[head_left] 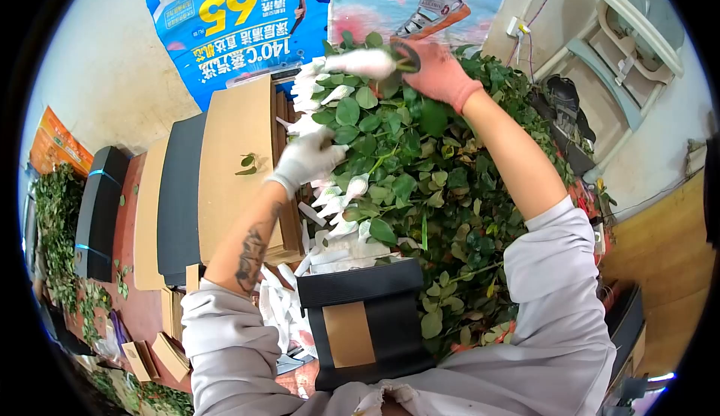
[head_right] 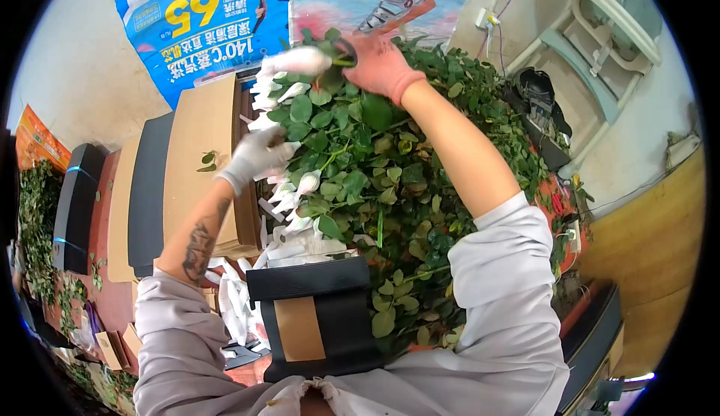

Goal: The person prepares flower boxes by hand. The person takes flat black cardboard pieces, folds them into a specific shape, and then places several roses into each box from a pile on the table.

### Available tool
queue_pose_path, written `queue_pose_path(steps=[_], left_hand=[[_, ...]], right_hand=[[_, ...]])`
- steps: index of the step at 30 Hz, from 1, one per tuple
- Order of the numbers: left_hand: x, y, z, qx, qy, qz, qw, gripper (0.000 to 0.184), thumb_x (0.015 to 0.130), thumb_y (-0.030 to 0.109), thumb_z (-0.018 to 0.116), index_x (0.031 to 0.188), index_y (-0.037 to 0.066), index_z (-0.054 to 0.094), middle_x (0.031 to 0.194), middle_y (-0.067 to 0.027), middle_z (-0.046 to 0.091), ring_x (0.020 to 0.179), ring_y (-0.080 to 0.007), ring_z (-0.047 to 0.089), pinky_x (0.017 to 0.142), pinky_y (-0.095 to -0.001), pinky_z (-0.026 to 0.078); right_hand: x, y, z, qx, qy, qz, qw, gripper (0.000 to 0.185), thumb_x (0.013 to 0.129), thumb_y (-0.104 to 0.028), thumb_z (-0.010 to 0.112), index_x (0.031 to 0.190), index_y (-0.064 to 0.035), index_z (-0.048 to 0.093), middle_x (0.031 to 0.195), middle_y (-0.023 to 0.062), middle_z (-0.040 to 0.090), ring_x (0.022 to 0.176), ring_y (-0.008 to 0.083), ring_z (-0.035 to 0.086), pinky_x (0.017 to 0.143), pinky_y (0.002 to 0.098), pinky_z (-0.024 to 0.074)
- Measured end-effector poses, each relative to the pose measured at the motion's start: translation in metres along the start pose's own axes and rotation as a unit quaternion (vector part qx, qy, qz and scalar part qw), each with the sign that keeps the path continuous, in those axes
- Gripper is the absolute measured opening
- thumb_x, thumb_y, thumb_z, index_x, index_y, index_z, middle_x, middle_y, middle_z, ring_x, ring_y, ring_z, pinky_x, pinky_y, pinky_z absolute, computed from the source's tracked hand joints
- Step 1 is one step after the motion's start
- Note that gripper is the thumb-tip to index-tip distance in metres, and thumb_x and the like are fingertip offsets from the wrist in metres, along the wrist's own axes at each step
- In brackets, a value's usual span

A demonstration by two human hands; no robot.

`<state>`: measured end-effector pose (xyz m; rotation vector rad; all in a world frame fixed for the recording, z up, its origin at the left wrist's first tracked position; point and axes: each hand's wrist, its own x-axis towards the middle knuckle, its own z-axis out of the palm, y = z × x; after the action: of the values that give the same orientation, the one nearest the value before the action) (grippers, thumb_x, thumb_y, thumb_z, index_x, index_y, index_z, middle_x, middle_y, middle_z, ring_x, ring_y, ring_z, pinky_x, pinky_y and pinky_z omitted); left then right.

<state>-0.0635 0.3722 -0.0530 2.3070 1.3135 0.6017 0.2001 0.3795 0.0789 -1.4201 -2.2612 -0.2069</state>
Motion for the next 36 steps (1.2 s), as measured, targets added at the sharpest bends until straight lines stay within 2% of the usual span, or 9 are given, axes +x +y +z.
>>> queue_pose_path(steps=[5,7,9,13,16,19,21,26,36], left_hand=[[0.008,0.02,0.014,0.162,-0.063,0.038,0.984,0.054,0.078,0.03,0.06,0.125,0.006,0.046,0.104,-0.0172,0.059,0.097,-0.0278,0.058,0.083,-0.0365,0.046],[0.025,0.017,0.009,-0.231,-0.142,-0.046,0.961,0.048,0.082,0.021,0.058,0.123,0.002,0.045,0.095,-0.0117,0.06,0.087,-0.0191,0.059,0.072,-0.0289,0.048],[0.035,0.03,-0.03,-0.622,-0.22,-0.02,0.751,0.031,0.084,0.007,0.055,0.114,-0.001,0.051,0.088,-0.0049,0.06,0.068,-0.0133,0.056,0.062,-0.0234,0.047],[0.037,0.057,-0.058,-0.603,-0.148,0.008,0.784,0.056,0.089,0.04,0.05,0.127,0.0,0.041,0.12,-0.0156,0.054,0.11,-0.0267,0.054,0.096,-0.0397,0.044],[0.034,0.066,-0.051,-0.8,-0.112,0.042,0.588,0.062,0.091,0.051,0.039,0.127,0.0,0.04,0.121,-0.0168,0.052,0.113,-0.0292,0.051,0.1,-0.0423,0.038],[0.016,0.07,-0.014,-0.534,-0.03,-0.153,0.831,0.056,0.088,0.045,0.047,0.121,0.0,0.047,0.115,-0.0187,0.056,0.107,-0.0308,0.055,0.092,-0.0411,0.042],[-0.013,0.06,0.031,-0.073,-0.041,-0.018,0.996,0.052,0.081,0.04,0.055,0.114,0.0,0.052,0.108,-0.0188,0.059,0.103,-0.0307,0.057,0.09,-0.0383,0.043],[-0.021,0.062,0.056,0.071,-0.135,-0.07,0.986,0.038,0.076,0.027,0.056,0.106,0.002,0.056,0.106,-0.0205,0.059,0.102,-0.032,0.056,0.091,-0.0376,0.043],[0.01,0.056,-0.03,-0.547,-0.27,-0.016,0.793,0.038,0.075,0.0,0.059,0.112,-0.002,0.052,0.095,-0.0068,0.059,0.078,-0.0113,0.058,0.068,-0.0228,0.049]], right_hand=[[-0.018,-0.016,0.011,-0.018,-0.09,-0.03,0.995,0.048,0.071,-0.019,0.059,0.117,-0.0074,0.052,0.111,0.0137,0.059,0.104,0.0298,0.055,0.09,0.0383,0.0429],[-0.019,-0.011,0.012,-0.031,-0.103,-0.018,0.994,0.054,0.071,-0.021,0.062,0.121,-0.0082,0.049,0.114,0.0135,0.058,0.106,0.0285,0.054,0.092,0.0378,0.0421],[-0.025,-0.006,0.014,0.079,-0.107,-0.065,0.989,0.059,0.069,-0.024,0.066,0.123,-0.0078,0.048,0.112,0.0152,0.058,0.106,0.0284,0.055,0.091,0.0373,0.0425],[-0.024,-0.005,0.027,-0.014,-0.066,-0.055,0.996,0.067,0.068,-0.027,0.069,0.125,-0.0031,0.044,0.11,0.0185,0.059,0.103,0.0309,0.056,0.09,0.0368,0.0441],[-0.016,-0.003,0.011,-0.026,-0.005,0.015,1.0,0.064,0.069,-0.026,0.067,0.124,-0.003,0.046,0.107,0.017,0.06,0.098,0.0308,0.058,0.087,0.0368,0.0458],[-0.017,0.01,0.001,-0.048,0.15,0.037,0.987,0.059,0.069,-0.025,0.068,0.12,-0.0022,0.049,0.103,0.0167,0.062,0.094,0.0307,0.06,0.084,0.0368,0.0471],[-0.022,0.008,-0.015,-0.075,0.181,0.042,0.98,0.057,0.069,-0.024,0.068,0.12,-0.004,0.051,0.103,0.0166,0.062,0.095,0.0304,0.059,0.085,0.0367,0.0465],[-0.039,0.013,-0.053,0.011,0.104,0.029,0.994,0.059,0.068,-0.026,0.067,0.12,-0.0041,0.05,0.111,0.0151,0.059,0.103,0.029,0.056,0.09,0.0369,0.0439],[-0.078,-0.009,-0.021,-0.101,-0.039,-0.148,0.983,0.066,0.067,-0.03,0.065,0.124,-0.0025,0.046,0.115,0.0174,0.057,0.103,0.0283,0.057,0.092,0.0333,0.0443]])
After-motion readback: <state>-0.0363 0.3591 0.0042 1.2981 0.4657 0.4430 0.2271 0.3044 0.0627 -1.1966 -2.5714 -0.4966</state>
